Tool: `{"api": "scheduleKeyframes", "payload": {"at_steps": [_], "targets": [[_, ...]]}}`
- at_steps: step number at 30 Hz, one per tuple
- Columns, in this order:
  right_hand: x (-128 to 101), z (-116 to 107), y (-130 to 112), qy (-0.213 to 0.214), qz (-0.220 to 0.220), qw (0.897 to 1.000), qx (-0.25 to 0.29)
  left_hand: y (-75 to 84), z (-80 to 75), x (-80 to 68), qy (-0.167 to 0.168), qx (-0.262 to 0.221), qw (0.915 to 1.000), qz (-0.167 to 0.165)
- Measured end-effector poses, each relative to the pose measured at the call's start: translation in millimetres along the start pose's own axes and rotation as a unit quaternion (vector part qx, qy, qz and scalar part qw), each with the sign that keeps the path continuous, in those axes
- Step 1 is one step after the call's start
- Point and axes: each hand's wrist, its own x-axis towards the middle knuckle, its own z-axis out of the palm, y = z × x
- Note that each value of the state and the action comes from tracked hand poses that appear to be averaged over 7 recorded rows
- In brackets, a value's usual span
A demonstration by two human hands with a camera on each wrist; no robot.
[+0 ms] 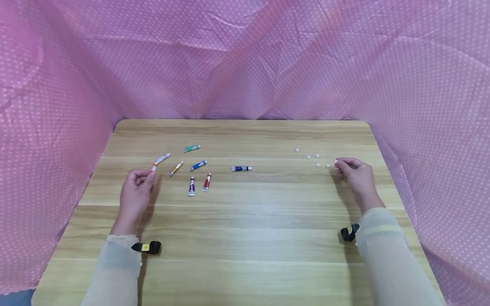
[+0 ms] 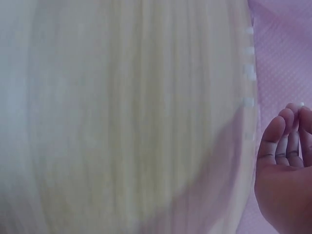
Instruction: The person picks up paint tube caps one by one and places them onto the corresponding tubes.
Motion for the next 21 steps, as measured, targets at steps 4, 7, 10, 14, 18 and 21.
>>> {"api": "scheduleKeyframes", "payload": {"at_steps": [4, 7, 10, 14, 18, 21], "targets": [[-6, 10, -2, -0.004, -0.018, 1.000, -0.012, 0.5, -3.8, 0.3, -0.002, -0.015, 0.9999, -0.006], [-11, 19, -4, -0.007, -0.028, 1.000, -0.013, -0.4, -4.9, -0.3, 0.003, -0.030, 0.9996, -0.001], [-14, 27, -4, -0.010, -0.037, 0.999, -0.003, -3.4, -4.1, -0.8, 0.010, -0.041, 0.9991, 0.002], [-17, 37, -4, 0.007, -0.041, 0.999, 0.015, -7.3, -4.3, -1.8, 0.011, -0.049, 0.9987, -0.009], [-21, 48, -2, 0.039, -0.041, 0.998, 0.023, -10.9, -6.3, -3.5, 0.004, -0.056, 0.9984, -0.009], [-25, 56, 0, 0.045, -0.041, 0.998, -0.001, -12.8, -7.8, -5.0, 0.002, -0.060, 0.9982, -0.005]]}}
